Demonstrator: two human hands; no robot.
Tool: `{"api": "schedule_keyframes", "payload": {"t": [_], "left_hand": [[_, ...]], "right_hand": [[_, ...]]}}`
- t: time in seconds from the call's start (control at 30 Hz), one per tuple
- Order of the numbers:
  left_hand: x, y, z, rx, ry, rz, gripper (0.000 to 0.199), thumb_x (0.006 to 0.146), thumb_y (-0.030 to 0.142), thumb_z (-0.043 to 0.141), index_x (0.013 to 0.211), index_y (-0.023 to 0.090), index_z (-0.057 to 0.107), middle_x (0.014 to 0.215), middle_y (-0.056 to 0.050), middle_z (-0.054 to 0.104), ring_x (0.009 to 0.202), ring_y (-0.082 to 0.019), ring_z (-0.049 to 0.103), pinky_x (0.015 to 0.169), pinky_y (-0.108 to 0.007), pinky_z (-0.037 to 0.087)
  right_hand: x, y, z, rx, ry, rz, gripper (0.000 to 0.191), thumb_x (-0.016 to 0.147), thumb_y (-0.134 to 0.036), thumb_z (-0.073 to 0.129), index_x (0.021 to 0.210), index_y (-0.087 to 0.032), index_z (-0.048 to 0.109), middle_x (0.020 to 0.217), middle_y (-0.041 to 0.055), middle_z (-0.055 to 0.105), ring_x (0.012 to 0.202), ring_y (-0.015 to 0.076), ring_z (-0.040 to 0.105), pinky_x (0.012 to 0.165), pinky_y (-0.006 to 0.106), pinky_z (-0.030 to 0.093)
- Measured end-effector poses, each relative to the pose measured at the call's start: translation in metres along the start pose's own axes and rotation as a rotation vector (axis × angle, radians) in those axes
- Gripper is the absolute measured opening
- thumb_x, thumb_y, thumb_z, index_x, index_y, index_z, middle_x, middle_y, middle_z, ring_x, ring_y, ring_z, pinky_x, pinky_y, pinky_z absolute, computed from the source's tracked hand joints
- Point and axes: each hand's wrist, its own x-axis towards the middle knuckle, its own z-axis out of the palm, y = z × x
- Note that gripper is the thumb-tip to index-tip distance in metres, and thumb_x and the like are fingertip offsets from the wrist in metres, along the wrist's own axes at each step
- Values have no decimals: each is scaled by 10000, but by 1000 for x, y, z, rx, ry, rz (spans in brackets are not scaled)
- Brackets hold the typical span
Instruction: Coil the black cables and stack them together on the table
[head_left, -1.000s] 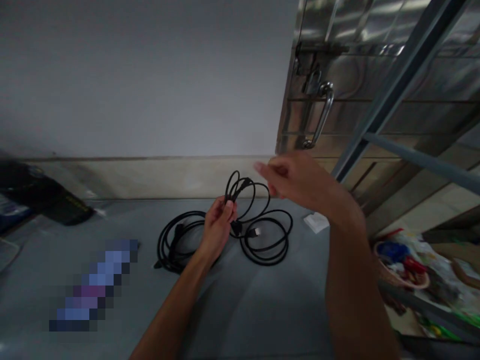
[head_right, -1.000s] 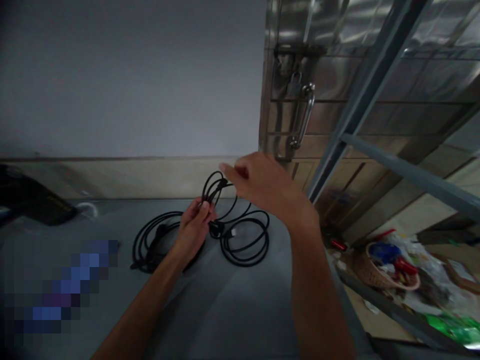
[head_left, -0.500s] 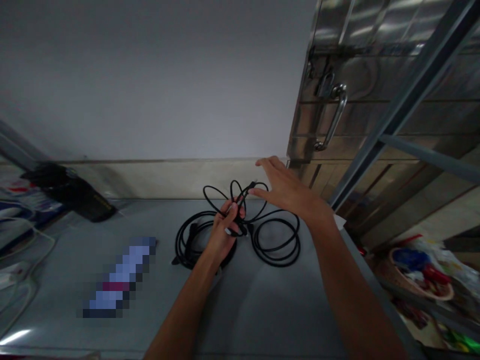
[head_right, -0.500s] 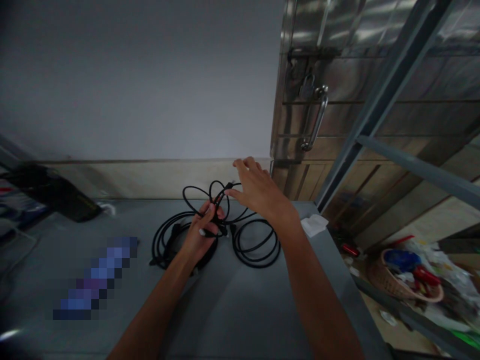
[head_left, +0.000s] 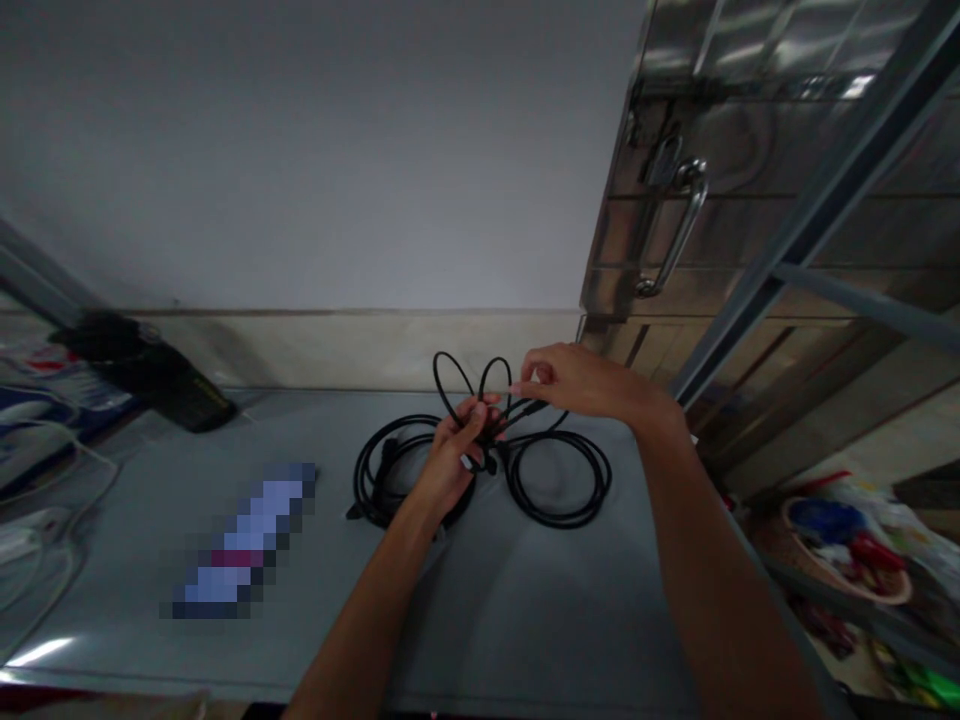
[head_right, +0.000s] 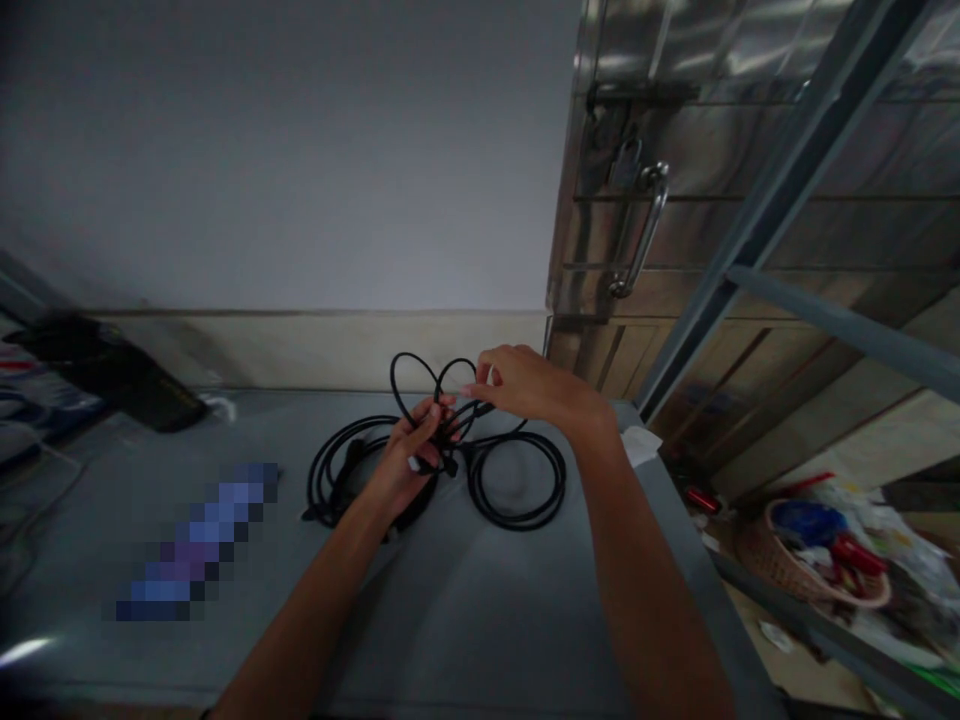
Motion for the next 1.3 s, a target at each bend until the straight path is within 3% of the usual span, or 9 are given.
{"api": "schedule_keyframes", "payload": {"t": [0.17, 0.33, 0.57, 0.7, 0.83, 0.9, 1.03, 1.17, 1.3], "left_hand": [[0, 3, -1, -80, -39, 29, 317, 927, 390, 948, 1141, 188, 829, 867, -2, 717, 764, -103, 653, 704, -204, 525], [3, 8, 0, -170, 9, 92, 340, 922, 384, 956, 1159, 197, 801, 841, 14, 680, 721, -102, 610, 737, -242, 544], [7, 18, -6, -246, 30, 151, 324, 951, 369, 944, 1183, 197, 795, 747, 67, 566, 602, -68, 441, 633, -214, 469], [8, 23, -10, -297, 55, 186, 390, 910, 365, 986, 1200, 195, 787, 740, 83, 540, 613, -62, 454, 655, -212, 480], [10, 24, -15, -334, 79, 211, 360, 932, 338, 968, 1210, 218, 773, 757, 86, 549, 616, -57, 473, 674, -213, 488], [12, 25, -19, -364, 102, 220, 316, 959, 320, 941, 1210, 240, 767, 766, 86, 565, 607, -56, 473, 668, -212, 487], [16, 25, -27, -443, 133, 227, 292, 988, 281, 908, 1239, 265, 759, 746, 98, 561, 591, -56, 488, 666, -214, 496], [18, 25, -31, -505, 129, 209, 208, 1032, 254, 854, 1218, 257, 762, 750, 92, 578, 607, -52, 529, 658, -200, 497], [17, 27, -30, -595, 190, 177, 74, 1106, 189, 724, 1151, 222, 773, 798, 63, 643, 658, -54, 602, 717, -199, 544]], "right_hand": [[-1, -2, -2, 0, -113, -15, 357, 1147, -421, 664, 916, -180, 790, 851, 43, 756, 755, 173, 660, 689, 293, 402], [-3, 7, -1, -23, -204, -2, 346, 1032, -560, 798, 1030, -219, 855, 948, 53, 807, 827, 206, 729, 670, 286, 448], [-3, 19, 1, 1, -450, 300, 302, 987, -460, 849, 1013, -160, 830, 794, 79, 810, 724, 242, 779, 607, 295, 528], [-3, 16, 3, -129, -346, 367, 277, 984, -402, 893, 1074, -151, 817, 908, 116, 826, 853, 290, 818, 732, 336, 590], [-7, 15, 7, -359, -115, 389, 493, 885, -318, 987, 1291, -141, 770, 1334, 226, 765, 1275, 400, 747, 975, 411, 598], [-8, 19, 8, -374, -104, 429, 503, 902, -221, 937, 1353, -115, 741, 1413, 278, 724, 1350, 430, 706, 989, 435, 592], [-5, 29, 4, -251, -243, 459, 125, 1027, -214, 749, 1115, -134, 790, 1037, 209, 835, 940, 334, 815, 757, 372, 607], [-6, 15, -6, 168, -245, 235, 425, 1173, -490, 545, 919, -187, 701, 785, 129, 800, 720, 245, 773, 657, 314, 582], [-8, -24, -3, 499, -207, -41, 496, 1122, -716, 608, 1129, -220, 619, 676, -7, 708, 559, 182, 684, 552, 269, 497]]}}
